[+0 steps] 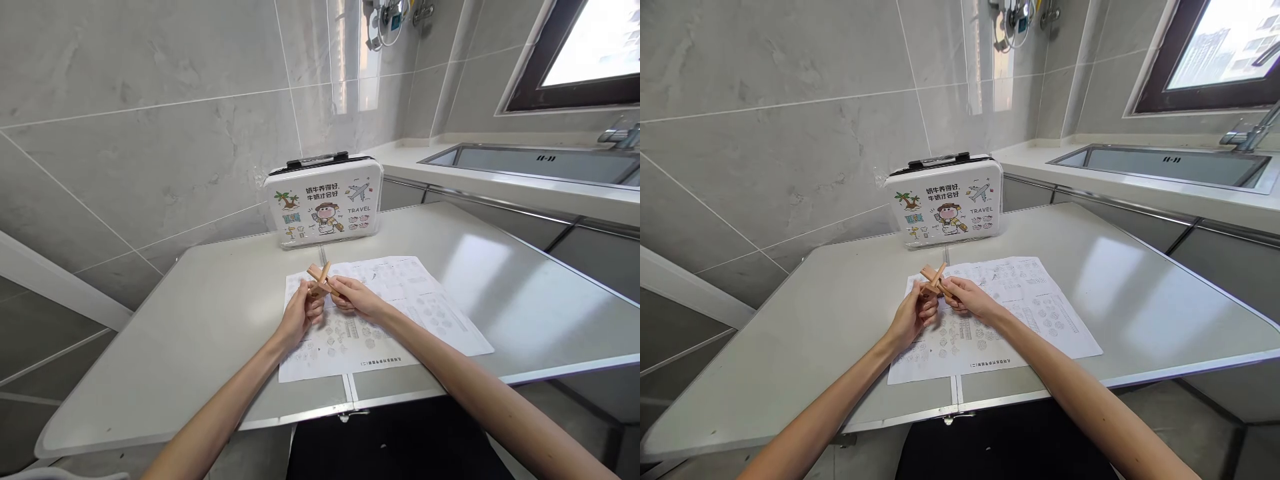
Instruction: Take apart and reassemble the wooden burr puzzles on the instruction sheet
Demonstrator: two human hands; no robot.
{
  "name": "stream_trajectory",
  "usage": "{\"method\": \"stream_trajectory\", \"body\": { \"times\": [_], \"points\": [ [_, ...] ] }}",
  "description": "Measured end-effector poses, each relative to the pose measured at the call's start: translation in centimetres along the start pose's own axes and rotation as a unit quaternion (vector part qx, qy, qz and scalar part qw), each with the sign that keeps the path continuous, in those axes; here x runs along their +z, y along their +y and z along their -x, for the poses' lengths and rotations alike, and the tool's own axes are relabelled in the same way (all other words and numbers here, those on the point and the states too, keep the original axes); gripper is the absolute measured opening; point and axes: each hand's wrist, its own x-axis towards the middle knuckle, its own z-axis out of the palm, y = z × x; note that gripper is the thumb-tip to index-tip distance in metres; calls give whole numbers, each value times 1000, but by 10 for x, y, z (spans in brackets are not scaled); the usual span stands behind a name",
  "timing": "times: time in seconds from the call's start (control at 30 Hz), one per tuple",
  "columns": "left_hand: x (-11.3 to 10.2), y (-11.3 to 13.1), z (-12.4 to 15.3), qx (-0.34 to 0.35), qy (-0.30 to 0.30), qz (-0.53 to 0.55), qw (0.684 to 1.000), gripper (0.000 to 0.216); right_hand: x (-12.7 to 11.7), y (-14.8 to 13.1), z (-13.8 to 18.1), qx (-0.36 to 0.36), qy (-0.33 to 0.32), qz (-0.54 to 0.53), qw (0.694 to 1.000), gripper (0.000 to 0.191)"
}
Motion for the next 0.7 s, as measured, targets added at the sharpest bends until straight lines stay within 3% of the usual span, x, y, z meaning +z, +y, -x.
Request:
{"method": "stream_trajectory", "body": {
  "times": [0.17,0.33,0.57,0.7],
  "points": [
    [3,-1,2,36,-26,1,999,51,0,0,0,11,-11,-57,998,40],
    [2,-1,1,68,-12,-20,997,43,3,-2,0,27,-28,-135,990,42],
    [-5,-4,-2,63,15,-124,990,45,0,-4,1,46,-56,-156,985,42],
    [-9,-5,-2,93,25,-205,974,45,-3,-4,3,50,-73,-161,983,40]
  ]
}}
